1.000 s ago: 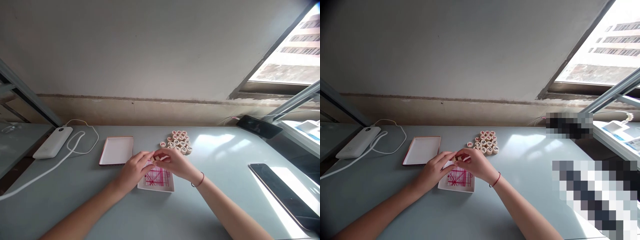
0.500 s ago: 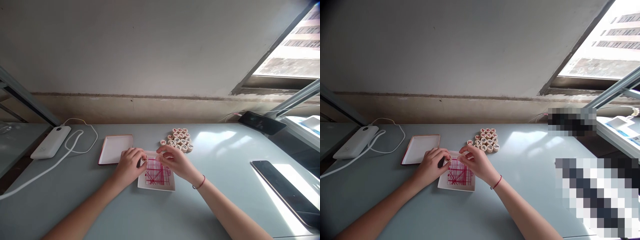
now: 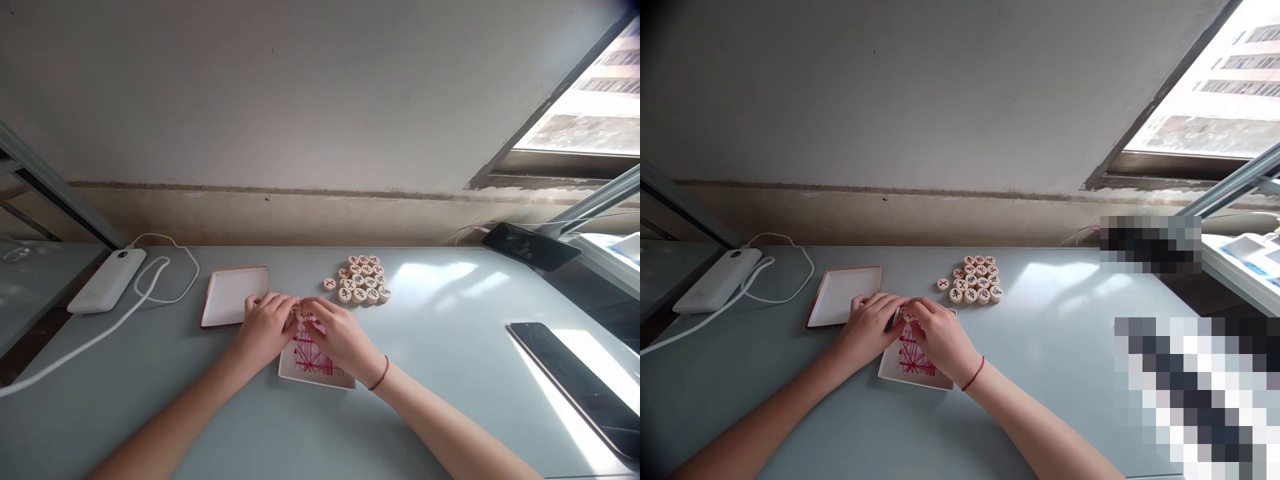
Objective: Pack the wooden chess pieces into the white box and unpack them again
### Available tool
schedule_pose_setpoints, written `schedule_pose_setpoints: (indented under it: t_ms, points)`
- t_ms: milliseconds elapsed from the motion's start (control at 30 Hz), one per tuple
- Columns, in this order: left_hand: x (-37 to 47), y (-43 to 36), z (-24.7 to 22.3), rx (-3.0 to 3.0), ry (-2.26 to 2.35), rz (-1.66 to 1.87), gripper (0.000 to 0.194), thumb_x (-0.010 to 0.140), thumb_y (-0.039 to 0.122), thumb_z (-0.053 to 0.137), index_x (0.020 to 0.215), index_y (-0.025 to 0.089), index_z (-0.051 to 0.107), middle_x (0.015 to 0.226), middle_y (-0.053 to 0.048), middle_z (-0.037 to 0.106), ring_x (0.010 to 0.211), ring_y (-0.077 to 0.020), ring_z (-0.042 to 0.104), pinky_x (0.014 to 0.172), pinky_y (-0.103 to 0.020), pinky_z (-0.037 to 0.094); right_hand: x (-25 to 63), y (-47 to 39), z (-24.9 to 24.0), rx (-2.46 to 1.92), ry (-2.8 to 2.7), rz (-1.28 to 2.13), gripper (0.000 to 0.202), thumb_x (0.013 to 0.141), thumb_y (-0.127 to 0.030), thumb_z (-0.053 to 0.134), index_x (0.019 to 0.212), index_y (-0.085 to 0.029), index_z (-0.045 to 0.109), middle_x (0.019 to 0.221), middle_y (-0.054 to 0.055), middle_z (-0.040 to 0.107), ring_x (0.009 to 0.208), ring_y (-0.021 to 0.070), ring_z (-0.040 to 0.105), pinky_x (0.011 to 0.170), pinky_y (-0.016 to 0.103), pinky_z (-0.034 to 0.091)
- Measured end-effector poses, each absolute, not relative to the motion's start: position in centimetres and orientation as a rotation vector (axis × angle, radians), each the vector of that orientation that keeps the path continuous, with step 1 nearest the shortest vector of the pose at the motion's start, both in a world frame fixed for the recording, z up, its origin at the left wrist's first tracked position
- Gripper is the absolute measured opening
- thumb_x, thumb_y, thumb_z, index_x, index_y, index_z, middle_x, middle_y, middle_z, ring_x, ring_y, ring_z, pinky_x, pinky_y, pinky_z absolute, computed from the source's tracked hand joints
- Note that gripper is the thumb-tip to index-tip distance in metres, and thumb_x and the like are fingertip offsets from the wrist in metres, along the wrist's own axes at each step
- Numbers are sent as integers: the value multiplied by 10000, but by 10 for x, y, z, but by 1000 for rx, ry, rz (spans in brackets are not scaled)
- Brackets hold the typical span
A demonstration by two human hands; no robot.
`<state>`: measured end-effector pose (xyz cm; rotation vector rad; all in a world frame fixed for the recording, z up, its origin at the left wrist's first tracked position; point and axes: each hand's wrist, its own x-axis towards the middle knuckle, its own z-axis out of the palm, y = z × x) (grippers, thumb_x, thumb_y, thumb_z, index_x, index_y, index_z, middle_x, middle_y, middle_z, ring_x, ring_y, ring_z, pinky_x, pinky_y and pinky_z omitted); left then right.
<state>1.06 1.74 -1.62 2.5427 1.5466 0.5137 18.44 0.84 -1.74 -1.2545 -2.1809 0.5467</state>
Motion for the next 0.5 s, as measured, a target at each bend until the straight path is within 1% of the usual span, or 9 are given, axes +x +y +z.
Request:
schedule_pose_setpoints:
  t_ms: [100,200,367,433,500]
  points:
    - [11,14,-16,2524,1549,525,253,850,179,540,1089,255,575,1062,-6,699,996,-203,603,856,-388,298,181,9,-22,-1232,-2218,502,211,843,-45,492,929,-205,597,1061,52,651,793,157,645,669,272,506]
    - [12,14,-17,2526,1531,510,297,812,162,570,1094,254,567,1076,-8,691,1007,-209,597,843,-383,301,181,9,-23,-1222,-2234,480,197,858,-60,493,925,-198,616,1061,60,645,785,154,648,669,276,510]
    - [15,15,-17,2517,1491,531,303,818,177,561,1112,249,555,1205,-26,637,1048,-210,584,864,-385,290,192,14,-13,-1182,-2178,467,211,872,-110,481,960,-214,642,1061,67,634,814,151,640,699,275,518]
    - [17,15,-15,2499,1450,519,306,832,155,537,1118,263,560,1188,-13,643,1032,-197,590,868,-379,281,204,23,-5,-1252,-2115,430,201,880,-158,470,967,-205,645,1039,75,635,758,145,635,672,275,515]
    - [17,15,-14,2474,1425,500,288,855,129,502,1090,277,581,1116,7,667,972,-176,605,851,-368,277,219,37,2,-1412,-2057,379,202,887,-211,462,958,-193,650,1028,78,641,676,134,620,640,277,501]
